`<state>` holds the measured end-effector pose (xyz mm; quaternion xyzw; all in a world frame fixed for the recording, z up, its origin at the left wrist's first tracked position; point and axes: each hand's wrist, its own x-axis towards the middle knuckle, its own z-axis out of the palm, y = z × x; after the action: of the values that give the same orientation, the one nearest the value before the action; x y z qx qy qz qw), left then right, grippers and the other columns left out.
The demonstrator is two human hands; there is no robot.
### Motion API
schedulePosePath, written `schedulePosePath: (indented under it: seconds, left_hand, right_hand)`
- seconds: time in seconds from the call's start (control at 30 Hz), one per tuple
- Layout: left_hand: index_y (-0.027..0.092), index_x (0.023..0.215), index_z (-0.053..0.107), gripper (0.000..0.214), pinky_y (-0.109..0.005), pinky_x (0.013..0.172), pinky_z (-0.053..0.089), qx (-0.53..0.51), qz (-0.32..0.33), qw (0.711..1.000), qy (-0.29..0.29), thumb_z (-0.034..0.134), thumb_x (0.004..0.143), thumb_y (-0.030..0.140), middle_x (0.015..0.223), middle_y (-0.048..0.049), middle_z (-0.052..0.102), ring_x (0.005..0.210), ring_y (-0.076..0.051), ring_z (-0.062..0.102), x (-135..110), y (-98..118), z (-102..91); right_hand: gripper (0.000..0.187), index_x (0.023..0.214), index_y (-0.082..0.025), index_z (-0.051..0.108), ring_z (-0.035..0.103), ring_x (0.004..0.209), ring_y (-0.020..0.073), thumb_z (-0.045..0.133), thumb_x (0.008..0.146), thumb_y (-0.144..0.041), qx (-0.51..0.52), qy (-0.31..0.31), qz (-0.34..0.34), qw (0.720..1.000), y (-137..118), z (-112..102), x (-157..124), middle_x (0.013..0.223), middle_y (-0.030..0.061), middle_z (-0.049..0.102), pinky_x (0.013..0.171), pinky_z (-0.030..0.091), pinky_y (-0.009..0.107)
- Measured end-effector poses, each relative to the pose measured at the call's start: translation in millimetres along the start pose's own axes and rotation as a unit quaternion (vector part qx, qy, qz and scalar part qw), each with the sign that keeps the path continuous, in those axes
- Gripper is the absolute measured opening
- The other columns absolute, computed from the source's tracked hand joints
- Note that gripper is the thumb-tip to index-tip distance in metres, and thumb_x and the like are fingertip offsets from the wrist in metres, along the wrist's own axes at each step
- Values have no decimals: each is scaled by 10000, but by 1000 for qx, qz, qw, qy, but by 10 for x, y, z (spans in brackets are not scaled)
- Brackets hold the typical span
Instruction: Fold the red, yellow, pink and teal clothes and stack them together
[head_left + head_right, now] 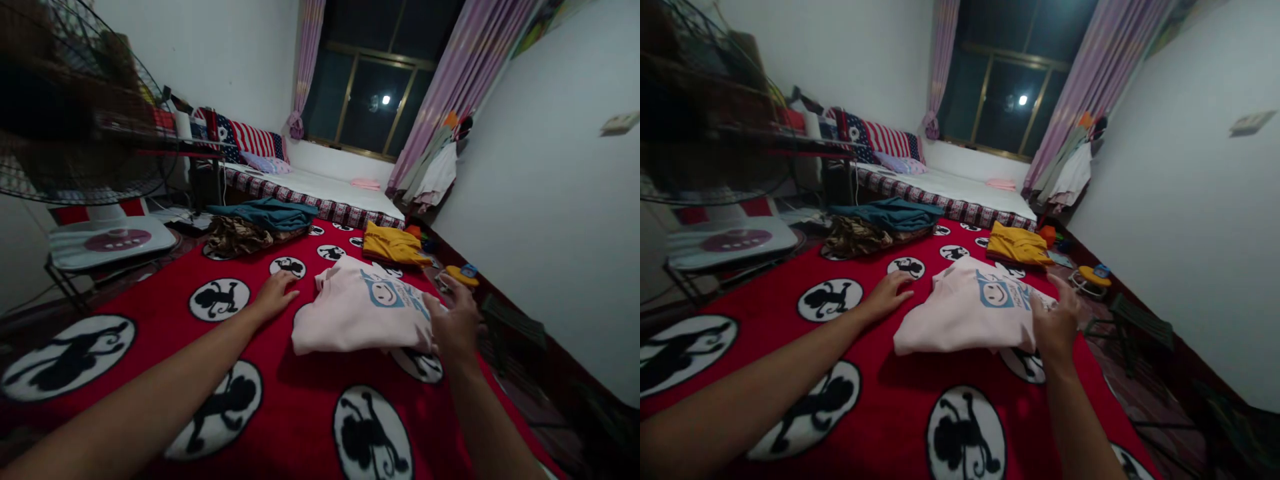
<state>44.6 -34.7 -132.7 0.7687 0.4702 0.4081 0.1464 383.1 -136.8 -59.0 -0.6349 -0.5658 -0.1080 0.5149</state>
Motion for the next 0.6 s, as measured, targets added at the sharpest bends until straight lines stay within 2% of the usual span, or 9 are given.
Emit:
schedulePosePath:
  seconds: [0.07,0.13,0.2,0.27,0.3,0.37,0.47,0.53,0.6]
  left_hand:
    - [179,969,691,219,-416,968,444,34,40,998,-21,560,819,271,1059,-99,664,1047,-246,587,-92,-39,47]
    - [192,975,705,226,-412,957,447,58,69,995,-40,540,839,264,1044,-92,662,1034,-240,584,-128,-13,57]
    - [204,959,718,220,-403,946,452,74,87,992,-57,544,839,265,1035,-88,657,1031,-238,579,-128,18,56]
    - [210,944,724,217,-395,946,455,74,86,992,-58,539,842,261,1036,-83,654,1033,-232,578,-115,24,58]
    - [209,937,724,215,-391,947,456,69,82,993,-57,537,842,254,1031,-81,656,1030,-228,581,-110,18,59]
    - [204,914,726,205,-391,950,456,59,76,994,-56,542,833,241,1018,-80,660,1022,-226,586,-104,1,61]
    - [192,904,730,205,-389,949,460,39,70,996,-47,547,816,225,1020,-87,668,1017,-227,595,-106,-16,50]
    - [186,919,727,218,-384,937,469,19,65,997,-37,540,811,214,1016,-86,679,1001,-223,606,-106,-20,36]
    - [177,934,720,227,-383,926,476,0,56,998,-26,534,808,207,1000,-85,691,983,-220,617,-100,-24,25]
  right_hand:
    - [572,1273,-237,554,503,1228,296,629,760,-478,1,-144,-97,985,-199,5,-153,1301,107,571,1042,369,494]
    - [789,1371,-273,478,412,1324,332,730,662,-510,-20,-296,-157,942,-335,68,-266,1416,108,482,1071,334,515]
    - [1016,1443,-296,389,247,1410,395,813,543,-501,-85,-366,-178,909,-355,177,-313,1531,116,323,1091,261,575]
    - [1126,1474,-291,335,172,1428,422,841,487,-489,-145,-368,-167,903,-279,298,-297,1570,129,226,1087,234,594]
    - [1145,1484,-281,311,206,1418,416,838,489,-490,-160,-361,-160,905,-226,352,-272,1568,137,229,1079,257,576]
    - [1097,1482,-264,303,361,1348,378,807,536,-496,-164,-342,-148,913,-129,437,-216,1520,143,334,1036,341,503]
    - [792,1365,-233,468,569,1116,336,718,653,-470,-171,-301,-135,929,-73,497,-173,1294,138,584,888,434,410]
    - [534,1183,-211,604,628,951,313,653,707,-450,-173,-265,-107,943,-77,499,-160,1071,125,682,785,444,369]
    - [373,998,-199,668,634,825,278,619,723,-446,-127,-225,-47,965,-73,470,-101,883,95,704,713,440,341]
